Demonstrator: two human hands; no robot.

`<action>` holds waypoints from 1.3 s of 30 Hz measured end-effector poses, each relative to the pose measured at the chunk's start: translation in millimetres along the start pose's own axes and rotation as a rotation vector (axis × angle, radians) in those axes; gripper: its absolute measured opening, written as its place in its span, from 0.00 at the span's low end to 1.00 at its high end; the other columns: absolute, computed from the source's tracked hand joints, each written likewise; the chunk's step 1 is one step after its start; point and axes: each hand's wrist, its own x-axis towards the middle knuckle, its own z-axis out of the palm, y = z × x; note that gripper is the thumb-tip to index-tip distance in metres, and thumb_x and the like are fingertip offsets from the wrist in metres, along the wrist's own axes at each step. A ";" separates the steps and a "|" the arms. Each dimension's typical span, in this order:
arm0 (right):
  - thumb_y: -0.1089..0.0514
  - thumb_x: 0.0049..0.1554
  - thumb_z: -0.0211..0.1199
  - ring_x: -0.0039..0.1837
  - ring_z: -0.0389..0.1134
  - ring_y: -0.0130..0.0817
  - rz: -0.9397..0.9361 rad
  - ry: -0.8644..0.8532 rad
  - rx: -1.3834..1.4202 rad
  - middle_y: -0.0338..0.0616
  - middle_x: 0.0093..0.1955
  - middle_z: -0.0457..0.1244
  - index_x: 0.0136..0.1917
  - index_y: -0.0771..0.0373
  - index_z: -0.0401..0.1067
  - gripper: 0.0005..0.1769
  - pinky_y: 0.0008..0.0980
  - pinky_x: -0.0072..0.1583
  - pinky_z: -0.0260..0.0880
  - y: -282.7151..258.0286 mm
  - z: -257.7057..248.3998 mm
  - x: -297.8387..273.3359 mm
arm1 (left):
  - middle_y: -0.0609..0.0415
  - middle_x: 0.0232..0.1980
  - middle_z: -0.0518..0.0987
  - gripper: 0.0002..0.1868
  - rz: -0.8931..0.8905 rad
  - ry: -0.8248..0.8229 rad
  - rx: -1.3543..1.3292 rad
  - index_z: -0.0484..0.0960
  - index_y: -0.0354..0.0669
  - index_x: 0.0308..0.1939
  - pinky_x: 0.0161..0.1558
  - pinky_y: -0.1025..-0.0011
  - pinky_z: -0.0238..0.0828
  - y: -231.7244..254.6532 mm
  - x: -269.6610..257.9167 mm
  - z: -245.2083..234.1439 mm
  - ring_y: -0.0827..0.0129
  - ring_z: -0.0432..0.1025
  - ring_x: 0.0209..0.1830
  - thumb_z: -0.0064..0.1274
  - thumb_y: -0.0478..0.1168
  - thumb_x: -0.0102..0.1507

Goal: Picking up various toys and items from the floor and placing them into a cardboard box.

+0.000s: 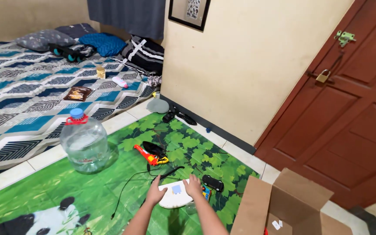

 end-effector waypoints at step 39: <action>0.37 0.54 0.67 0.77 0.51 0.64 -0.223 -0.398 -0.090 0.65 0.83 0.42 0.84 0.45 0.43 0.54 0.50 0.77 0.52 136.5 322.7 113.7 | 0.41 0.71 0.73 0.50 -0.465 0.047 -0.400 0.60 0.40 0.77 0.65 0.64 0.68 -313.1 117.8 214.5 0.56 0.72 0.66 0.67 0.42 0.54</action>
